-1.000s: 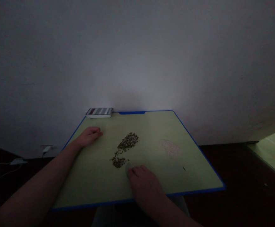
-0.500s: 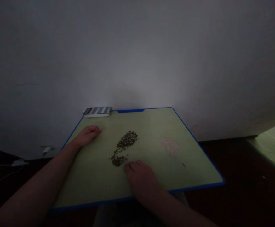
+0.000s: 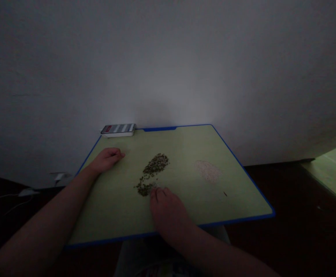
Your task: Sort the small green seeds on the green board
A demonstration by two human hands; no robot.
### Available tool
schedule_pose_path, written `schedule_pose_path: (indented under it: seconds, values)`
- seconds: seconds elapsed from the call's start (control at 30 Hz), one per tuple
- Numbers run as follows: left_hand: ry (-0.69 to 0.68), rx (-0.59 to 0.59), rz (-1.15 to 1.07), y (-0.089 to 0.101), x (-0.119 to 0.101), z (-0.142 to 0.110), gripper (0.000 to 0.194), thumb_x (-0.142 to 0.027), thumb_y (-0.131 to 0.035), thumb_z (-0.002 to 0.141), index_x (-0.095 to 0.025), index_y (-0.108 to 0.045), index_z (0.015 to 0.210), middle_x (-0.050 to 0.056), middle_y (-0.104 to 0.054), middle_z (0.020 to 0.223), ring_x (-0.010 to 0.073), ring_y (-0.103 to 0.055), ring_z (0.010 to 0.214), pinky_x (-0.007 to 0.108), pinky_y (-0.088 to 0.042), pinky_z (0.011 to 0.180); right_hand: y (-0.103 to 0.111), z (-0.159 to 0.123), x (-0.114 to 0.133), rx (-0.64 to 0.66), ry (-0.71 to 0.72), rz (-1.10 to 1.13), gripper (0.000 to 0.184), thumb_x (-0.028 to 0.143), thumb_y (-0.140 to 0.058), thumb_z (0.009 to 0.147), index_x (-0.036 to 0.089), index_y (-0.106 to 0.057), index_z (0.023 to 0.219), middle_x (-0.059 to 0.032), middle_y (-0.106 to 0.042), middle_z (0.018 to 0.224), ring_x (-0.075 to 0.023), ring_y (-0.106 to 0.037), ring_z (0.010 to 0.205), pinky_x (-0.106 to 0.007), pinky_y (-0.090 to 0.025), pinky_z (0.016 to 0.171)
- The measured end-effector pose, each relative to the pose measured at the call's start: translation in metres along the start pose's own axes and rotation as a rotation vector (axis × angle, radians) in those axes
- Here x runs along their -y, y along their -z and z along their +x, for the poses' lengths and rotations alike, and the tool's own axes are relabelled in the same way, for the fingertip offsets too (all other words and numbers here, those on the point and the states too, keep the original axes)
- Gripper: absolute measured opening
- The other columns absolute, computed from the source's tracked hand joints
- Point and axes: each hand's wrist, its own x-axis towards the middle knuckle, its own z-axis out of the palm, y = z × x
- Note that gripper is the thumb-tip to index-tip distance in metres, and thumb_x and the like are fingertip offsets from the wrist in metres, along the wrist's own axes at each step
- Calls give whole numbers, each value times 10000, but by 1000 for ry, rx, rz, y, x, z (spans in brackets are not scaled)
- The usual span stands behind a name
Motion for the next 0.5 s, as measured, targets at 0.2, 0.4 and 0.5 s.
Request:
schedule_pose_path:
  seconds: [0.2, 0.4, 0.5]
  values:
    - [50, 7, -7, 0, -3, 0, 421, -556, -526, 726, -219, -381, 519, -56, -302, 523, 94, -313, 500, 249, -269, 485, 15, 14, 7, 152, -84, -12, 453, -32, -512, 865, -3, -599, 1309, -239, -712, 1122, -260, -698, 971, -340, -612, 788]
    - [17, 6, 31, 1, -5, 0, 423, -545, -518, 734, -217, -372, 510, -48, -312, 529, 99, -330, 509, 252, -283, 500, 18, 16, -6, 266, -255, 0, 481, -28, -417, 901, 24, -567, 1356, -249, -677, 1223, -258, -701, 1003, -349, -602, 798]
    - [21, 6, 43, 1, -6, -1, 434, -553, -514, 745, -218, -359, 518, -50, -298, 531, 100, -320, 507, 252, -276, 501, 17, 11, -22, 271, -318, -18, 505, -21, -403, 900, 37, -551, 1380, -253, -667, 1253, -259, -694, 1039, -356, -585, 843]
